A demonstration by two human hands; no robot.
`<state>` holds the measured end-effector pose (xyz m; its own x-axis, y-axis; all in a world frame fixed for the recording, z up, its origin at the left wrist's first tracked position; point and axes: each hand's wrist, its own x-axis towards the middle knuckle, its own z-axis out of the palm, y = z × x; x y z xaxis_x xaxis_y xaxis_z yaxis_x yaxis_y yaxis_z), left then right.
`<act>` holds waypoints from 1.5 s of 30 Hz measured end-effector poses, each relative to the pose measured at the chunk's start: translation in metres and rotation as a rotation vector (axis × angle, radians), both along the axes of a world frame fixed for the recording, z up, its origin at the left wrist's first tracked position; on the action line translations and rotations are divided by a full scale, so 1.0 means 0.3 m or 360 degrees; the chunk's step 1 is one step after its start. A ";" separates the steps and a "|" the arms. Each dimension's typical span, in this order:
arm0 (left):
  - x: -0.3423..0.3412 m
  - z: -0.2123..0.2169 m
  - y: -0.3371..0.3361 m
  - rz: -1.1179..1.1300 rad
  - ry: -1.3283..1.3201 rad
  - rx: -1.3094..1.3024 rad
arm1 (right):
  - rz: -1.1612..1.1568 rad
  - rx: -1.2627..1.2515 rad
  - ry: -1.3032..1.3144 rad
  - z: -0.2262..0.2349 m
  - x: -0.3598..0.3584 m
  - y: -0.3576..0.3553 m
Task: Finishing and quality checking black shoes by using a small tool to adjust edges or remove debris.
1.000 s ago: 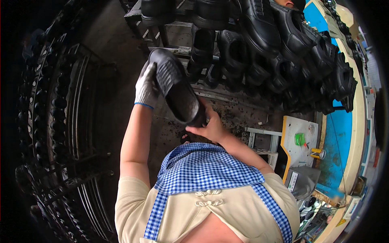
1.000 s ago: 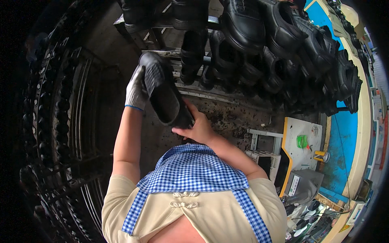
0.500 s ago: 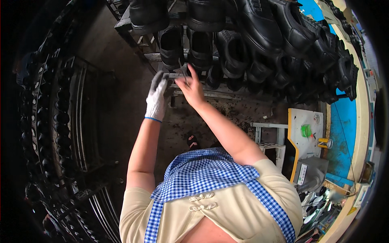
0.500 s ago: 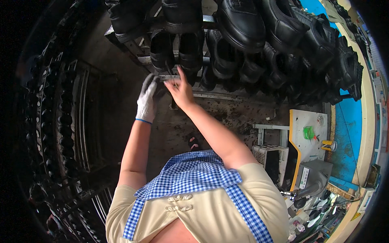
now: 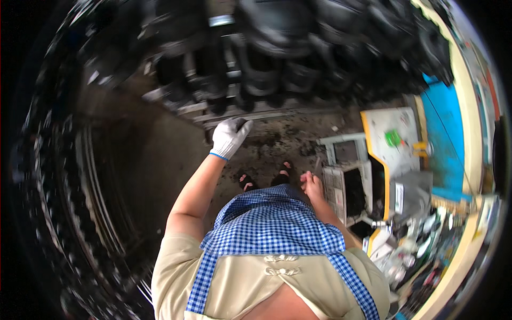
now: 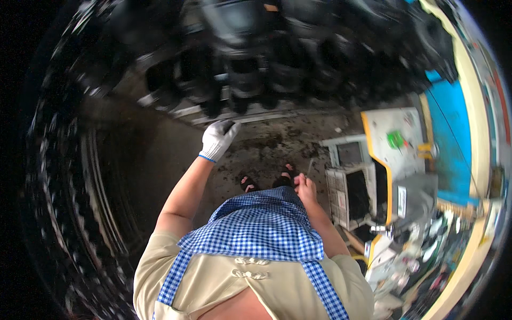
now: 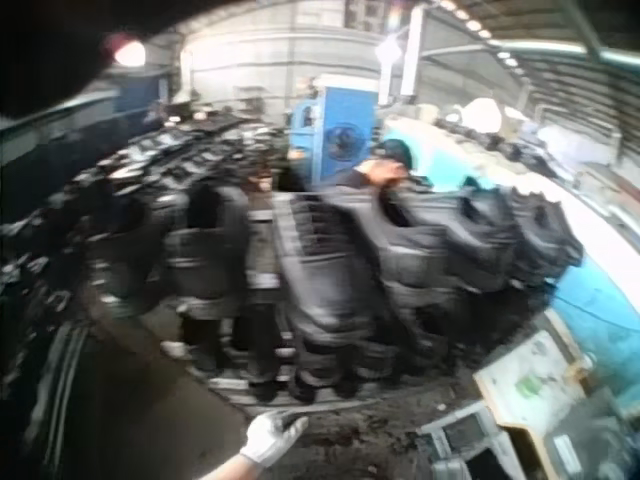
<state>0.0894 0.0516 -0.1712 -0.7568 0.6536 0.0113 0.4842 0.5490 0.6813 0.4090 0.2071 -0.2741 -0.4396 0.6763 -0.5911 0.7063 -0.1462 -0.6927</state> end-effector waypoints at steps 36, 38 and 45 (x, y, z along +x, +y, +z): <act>0.555 0.062 0.364 0.0297 -0.1549 -0.0018 | 0.0421 0.1575 -0.0364 0.267 -0.279 1.548; 0.568 0.073 0.371 0.0263 -0.1556 -0.0083 | 0.0230 0.1502 -0.0553 0.261 -0.244 1.644; 0.582 0.082 0.384 0.0087 -0.1372 -0.0257 | 0.0173 0.1476 -0.0499 0.254 -0.184 1.658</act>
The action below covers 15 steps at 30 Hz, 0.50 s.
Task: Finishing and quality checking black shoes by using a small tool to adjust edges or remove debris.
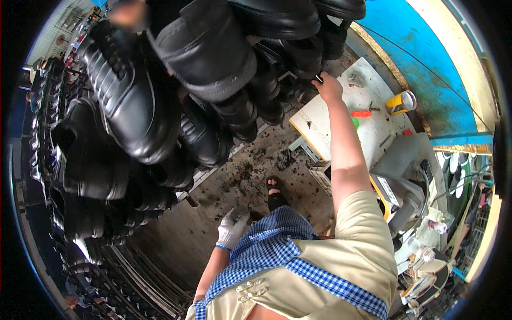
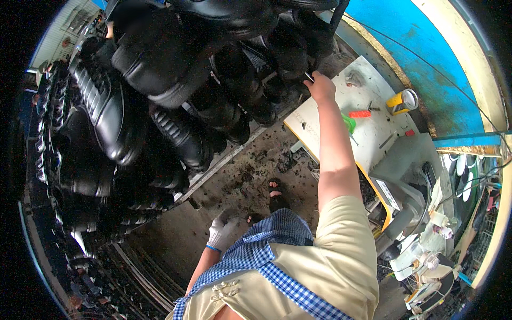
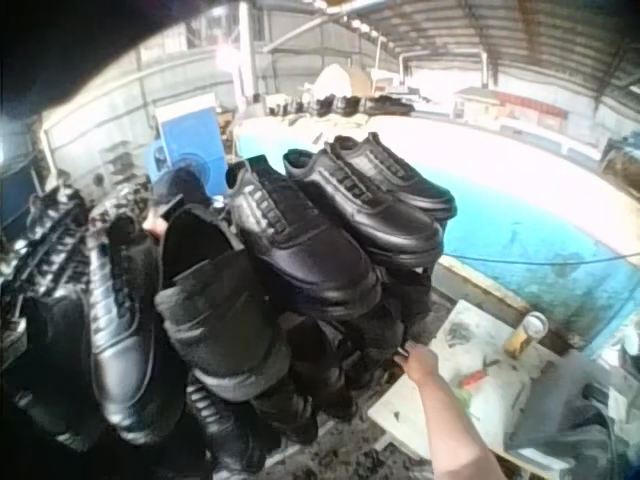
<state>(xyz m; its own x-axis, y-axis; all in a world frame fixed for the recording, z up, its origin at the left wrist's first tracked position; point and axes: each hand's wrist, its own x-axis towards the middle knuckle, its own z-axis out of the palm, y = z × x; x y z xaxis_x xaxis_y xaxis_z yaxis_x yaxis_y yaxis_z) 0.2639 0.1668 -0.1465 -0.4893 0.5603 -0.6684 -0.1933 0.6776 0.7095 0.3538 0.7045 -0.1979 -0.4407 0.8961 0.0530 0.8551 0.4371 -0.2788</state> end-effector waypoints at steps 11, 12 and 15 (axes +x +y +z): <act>-0.029 0.130 0.089 -0.0099 -0.0545 0.0588 | -0.0104 0.0213 0.0649 0.358 0.178 -0.939; -0.045 0.109 0.101 0.0055 -0.0734 0.0607 | 0.0039 0.0219 0.0638 0.388 0.191 -1.013; -0.092 0.157 0.185 0.0433 -0.1028 0.0747 | 0.0343 0.0009 0.0768 0.532 0.262 -1.210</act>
<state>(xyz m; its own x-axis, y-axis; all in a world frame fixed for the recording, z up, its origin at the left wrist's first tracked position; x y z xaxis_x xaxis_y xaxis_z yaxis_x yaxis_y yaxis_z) 0.2364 0.2221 -0.0994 -0.2490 0.7678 -0.5904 -0.7719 0.2109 0.5997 0.4325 0.3414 -0.0382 -0.5392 0.7870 0.2998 0.5207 0.5913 -0.6159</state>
